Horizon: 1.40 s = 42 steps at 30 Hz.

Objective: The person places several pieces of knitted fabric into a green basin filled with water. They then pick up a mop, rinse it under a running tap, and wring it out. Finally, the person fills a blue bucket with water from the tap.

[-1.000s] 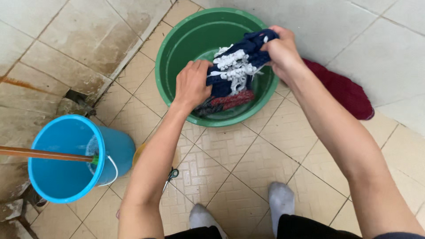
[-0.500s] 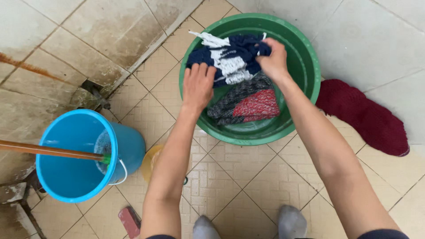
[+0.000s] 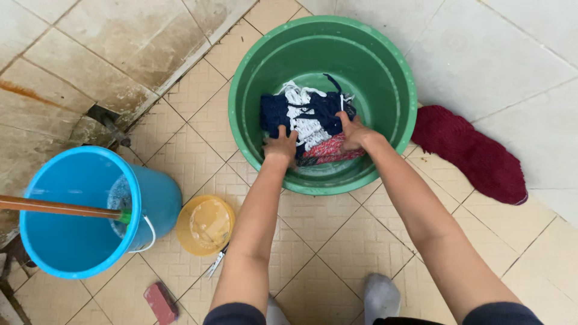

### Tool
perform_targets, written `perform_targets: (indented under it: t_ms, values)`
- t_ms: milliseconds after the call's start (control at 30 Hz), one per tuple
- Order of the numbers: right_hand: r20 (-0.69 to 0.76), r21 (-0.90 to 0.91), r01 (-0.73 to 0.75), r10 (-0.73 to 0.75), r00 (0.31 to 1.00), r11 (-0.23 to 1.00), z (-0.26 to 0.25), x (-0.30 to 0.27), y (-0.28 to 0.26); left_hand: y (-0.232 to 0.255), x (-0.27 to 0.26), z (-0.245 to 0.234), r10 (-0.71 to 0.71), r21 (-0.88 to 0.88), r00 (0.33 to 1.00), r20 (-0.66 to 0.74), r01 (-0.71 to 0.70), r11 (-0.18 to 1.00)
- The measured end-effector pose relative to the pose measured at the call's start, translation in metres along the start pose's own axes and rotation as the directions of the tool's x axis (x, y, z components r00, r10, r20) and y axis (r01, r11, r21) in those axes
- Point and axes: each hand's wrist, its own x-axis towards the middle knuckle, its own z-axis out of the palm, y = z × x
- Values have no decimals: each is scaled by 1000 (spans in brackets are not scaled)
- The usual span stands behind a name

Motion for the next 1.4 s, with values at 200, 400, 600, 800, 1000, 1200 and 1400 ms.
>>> perform_targets:
  t_ms: [200,400,600,800,1000,1200,1400]
  values:
    - [122,182,-111,90,988,977,-6,-11,-2,-22,12,6,44,-252,995,88,-20,967]
    - [343,368,-207,75,936,906,3,-18,8,-27,-8,-9,61,-232,994,87,-39,972]
    - [124,75,-170,159,979,983,-8,-54,-20,-11,-19,-6,35,-2,998,-53,-35,999]
    - [-443,122,332,-248,861,935,-52,-137,12,52,-49,-26,299,-57,812,-501,-375,925]
    - [-658,416,317,41,752,852,-81,-193,99,166,-75,-55,463,-378,599,-653,-788,486]
    - [-625,426,-44,329,708,904,-50,-230,221,269,-44,-30,542,-388,570,-618,-820,420]
    - [-629,328,-190,364,686,925,-3,-231,269,339,-4,-8,566,-260,654,-501,-738,622]
